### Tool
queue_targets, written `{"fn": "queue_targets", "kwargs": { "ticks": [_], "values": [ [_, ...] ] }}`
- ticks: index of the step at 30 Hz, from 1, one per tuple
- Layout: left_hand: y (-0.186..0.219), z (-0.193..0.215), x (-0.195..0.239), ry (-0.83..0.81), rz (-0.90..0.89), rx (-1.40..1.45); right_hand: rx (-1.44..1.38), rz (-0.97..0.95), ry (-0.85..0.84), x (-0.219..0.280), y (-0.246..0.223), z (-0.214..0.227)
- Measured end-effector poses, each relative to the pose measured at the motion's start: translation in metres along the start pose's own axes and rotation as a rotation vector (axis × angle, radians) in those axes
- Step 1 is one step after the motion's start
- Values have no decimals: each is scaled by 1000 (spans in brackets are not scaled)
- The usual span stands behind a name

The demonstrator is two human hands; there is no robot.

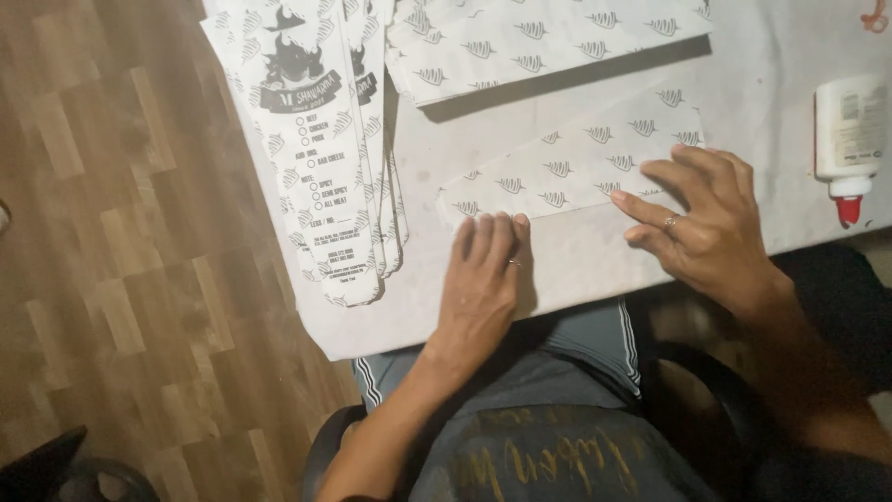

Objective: Applying glue to paper strips and folding them onto paper sheets to assemble bags at a workstation.

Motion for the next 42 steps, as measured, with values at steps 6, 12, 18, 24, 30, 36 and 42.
{"fn": "queue_targets", "kwargs": {
  "ticks": [6, 12, 18, 24, 30, 36, 42],
  "values": [
    [10, -21, -21, 106, -22, 72, -334, 3, 79, -42, -9, -24],
    [12, -48, -59, 185, 183, 39, -481, -106, -62, -58, 2, -27],
    [11, -50, -66, 135, 374, 1, -431, -133, -239, -63, 9, -18],
    [-15, -28, -36, -30, 489, 62, -320, -410, -412, -61, 29, 0],
    [-35, -9, 6, -22, 466, -119, -213, -415, -380, -40, 52, 8],
    [-13, 24, -23, 130, 442, -53, -179, -733, -400, -79, 24, 44],
    [17, -19, -48, -244, 79, -129, -151, -245, 16, -109, 26, 23]
  ]
}}
Point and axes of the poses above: each hand's wrist, its own x-axis away from the middle knuckle, its own z-axis out of the back of the hand, y = z × x, the point moved 3 cm from there along -x, towards the middle knuckle, and after that the axes turned 6 degrees about -x, right-handed, at the moved point
